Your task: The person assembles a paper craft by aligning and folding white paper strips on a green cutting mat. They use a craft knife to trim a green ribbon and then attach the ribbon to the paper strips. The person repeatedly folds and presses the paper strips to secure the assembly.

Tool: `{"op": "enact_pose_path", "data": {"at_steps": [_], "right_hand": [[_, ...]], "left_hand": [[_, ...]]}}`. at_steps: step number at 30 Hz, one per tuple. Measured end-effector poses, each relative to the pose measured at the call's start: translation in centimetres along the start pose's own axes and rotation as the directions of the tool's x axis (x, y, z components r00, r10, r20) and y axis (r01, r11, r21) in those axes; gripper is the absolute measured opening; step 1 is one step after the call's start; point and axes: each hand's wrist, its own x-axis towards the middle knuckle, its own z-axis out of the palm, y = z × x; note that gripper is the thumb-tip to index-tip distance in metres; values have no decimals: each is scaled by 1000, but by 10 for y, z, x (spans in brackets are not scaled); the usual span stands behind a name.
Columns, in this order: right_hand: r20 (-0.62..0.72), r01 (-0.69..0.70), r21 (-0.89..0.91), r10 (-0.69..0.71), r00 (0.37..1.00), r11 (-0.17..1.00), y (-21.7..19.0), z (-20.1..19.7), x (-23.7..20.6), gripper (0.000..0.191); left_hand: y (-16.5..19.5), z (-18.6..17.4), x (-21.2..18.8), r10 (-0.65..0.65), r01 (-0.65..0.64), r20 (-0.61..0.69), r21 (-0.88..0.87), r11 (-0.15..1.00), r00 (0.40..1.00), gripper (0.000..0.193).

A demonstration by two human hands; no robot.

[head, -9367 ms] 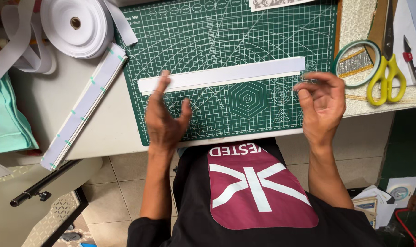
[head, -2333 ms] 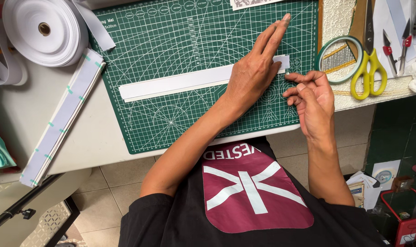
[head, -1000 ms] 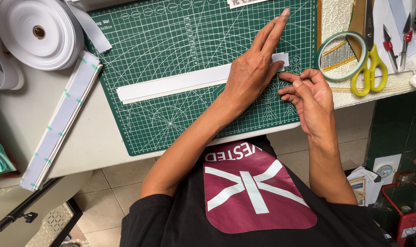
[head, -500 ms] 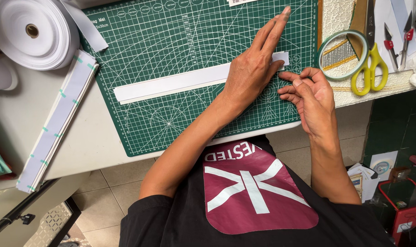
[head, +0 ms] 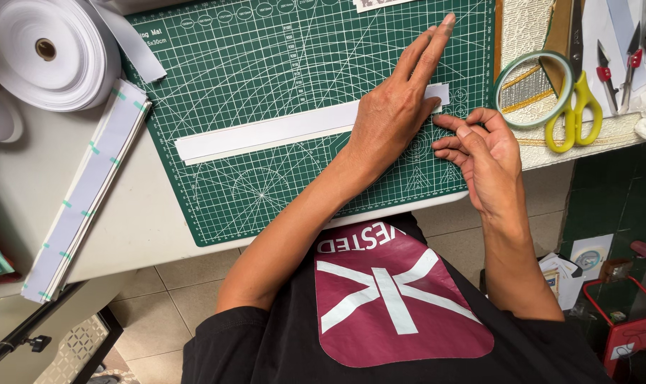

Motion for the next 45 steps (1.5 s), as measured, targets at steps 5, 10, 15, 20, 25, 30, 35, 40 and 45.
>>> {"op": "enact_pose_path", "data": {"at_steps": [5, 10, 15, 20, 25, 30, 35, 40, 45], "right_hand": [[-8, -47, 94, 48, 999, 994, -5, -2, -8, 19], [-2, -62, 143, 63, 998, 988, -7, -3, -12, 23], [1, -70, 105, 70, 998, 992, -10, 1, -17, 26], [96, 351, -623, -377, 921, 699, -7, 20, -21, 33], [327, 453, -885, -550, 768, 107, -11, 29, -14, 43], [401, 477, -879, -538, 742, 2, -10, 28, -9, 42], [426, 475, -879, -519, 742, -42, -8, 27, -6, 41], [453, 482, -872, -510, 731, -83, -7, 27, -5, 41], [471, 489, -867, -483, 738, -98, -12, 26, -4, 41]], "left_hand": [[3, -1, -1, -20, 21, 7, -10, 1000, 1000, 105], [5, -2, 0, -30, 30, 17, 29, 999, 999, 104], [5, -4, 0, -15, 15, 8, 7, 1000, 1000, 106], [3, -5, 1, -11, 12, 27, -5, 1000, 1000, 106], [2, -3, 2, -2, 2, -5, 3, 1000, 1000, 108], [3, -4, 2, -11, 11, -4, 4, 1000, 1000, 107], [5, -5, 1, -7, 7, -17, -12, 1000, 1000, 108], [4, -7, 1, -5, 5, -8, -16, 1000, 1000, 107], [4, -6, 2, -29, 29, 11, -18, 999, 1000, 105]]}}
